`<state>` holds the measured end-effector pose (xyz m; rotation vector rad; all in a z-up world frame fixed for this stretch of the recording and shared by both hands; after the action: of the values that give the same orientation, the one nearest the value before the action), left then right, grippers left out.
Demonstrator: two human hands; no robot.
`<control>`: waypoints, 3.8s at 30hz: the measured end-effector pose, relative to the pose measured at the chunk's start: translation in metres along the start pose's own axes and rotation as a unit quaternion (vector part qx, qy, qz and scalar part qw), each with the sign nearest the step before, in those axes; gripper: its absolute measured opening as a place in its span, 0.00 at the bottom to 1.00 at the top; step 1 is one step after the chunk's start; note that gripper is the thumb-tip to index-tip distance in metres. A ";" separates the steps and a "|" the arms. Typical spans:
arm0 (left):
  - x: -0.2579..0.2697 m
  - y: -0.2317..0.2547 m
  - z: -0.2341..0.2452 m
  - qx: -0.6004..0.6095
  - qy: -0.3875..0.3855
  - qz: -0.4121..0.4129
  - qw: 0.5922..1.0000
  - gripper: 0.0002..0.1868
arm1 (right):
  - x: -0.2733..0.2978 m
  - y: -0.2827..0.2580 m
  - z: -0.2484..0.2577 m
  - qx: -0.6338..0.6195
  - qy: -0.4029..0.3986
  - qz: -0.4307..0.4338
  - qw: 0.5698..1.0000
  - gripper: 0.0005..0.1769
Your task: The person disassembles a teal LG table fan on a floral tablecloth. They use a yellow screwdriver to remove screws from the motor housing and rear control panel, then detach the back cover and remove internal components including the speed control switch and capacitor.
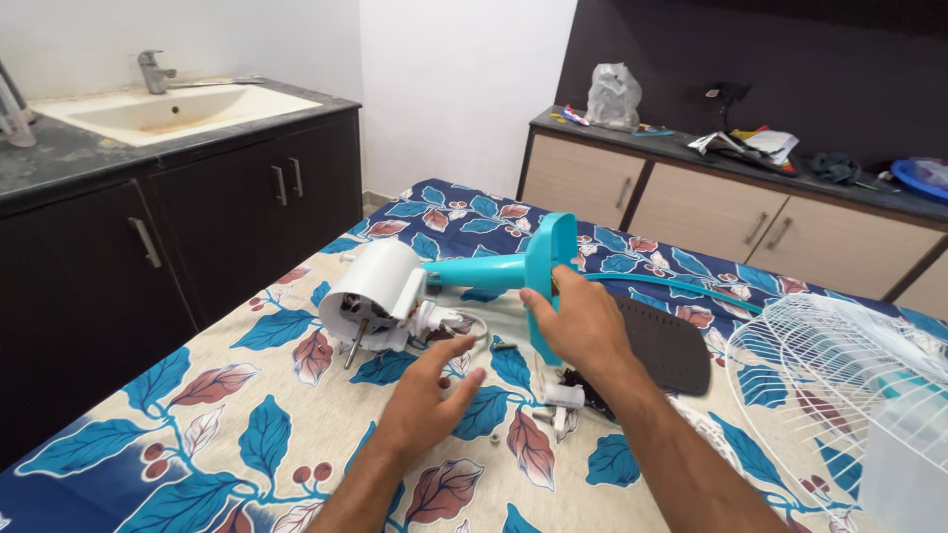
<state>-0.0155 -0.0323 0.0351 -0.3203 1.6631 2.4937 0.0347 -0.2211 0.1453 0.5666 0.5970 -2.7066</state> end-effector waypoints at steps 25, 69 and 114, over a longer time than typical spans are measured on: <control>-0.011 -0.023 -0.004 0.013 0.063 -0.050 0.997 0.19 | 0.013 0.061 -0.024 -0.114 0.108 -0.016 0.987 0.18; 0.005 -0.013 -0.014 -0.247 0.044 -0.049 0.967 0.12 | 0.080 0.151 0.028 0.192 -0.351 -0.083 0.913 0.23; 0.002 -0.018 -0.016 -0.247 0.048 -0.071 0.965 0.13 | 0.085 0.095 0.030 0.150 -0.179 -0.103 0.967 0.30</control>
<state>-0.0119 -0.0403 0.0127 -0.5926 0.9726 2.7827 -0.0129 -0.3346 0.1015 0.0727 0.1585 -3.0148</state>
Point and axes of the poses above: each hand's wrist, its own x-axis away from the middle knuckle, its own z-axis out of the back of the hand, y = z × x, the point moved 1 cm from there along -x, towards the middle knuckle, and after that the axes turned 11 degrees about z, right-handed, at the moved point
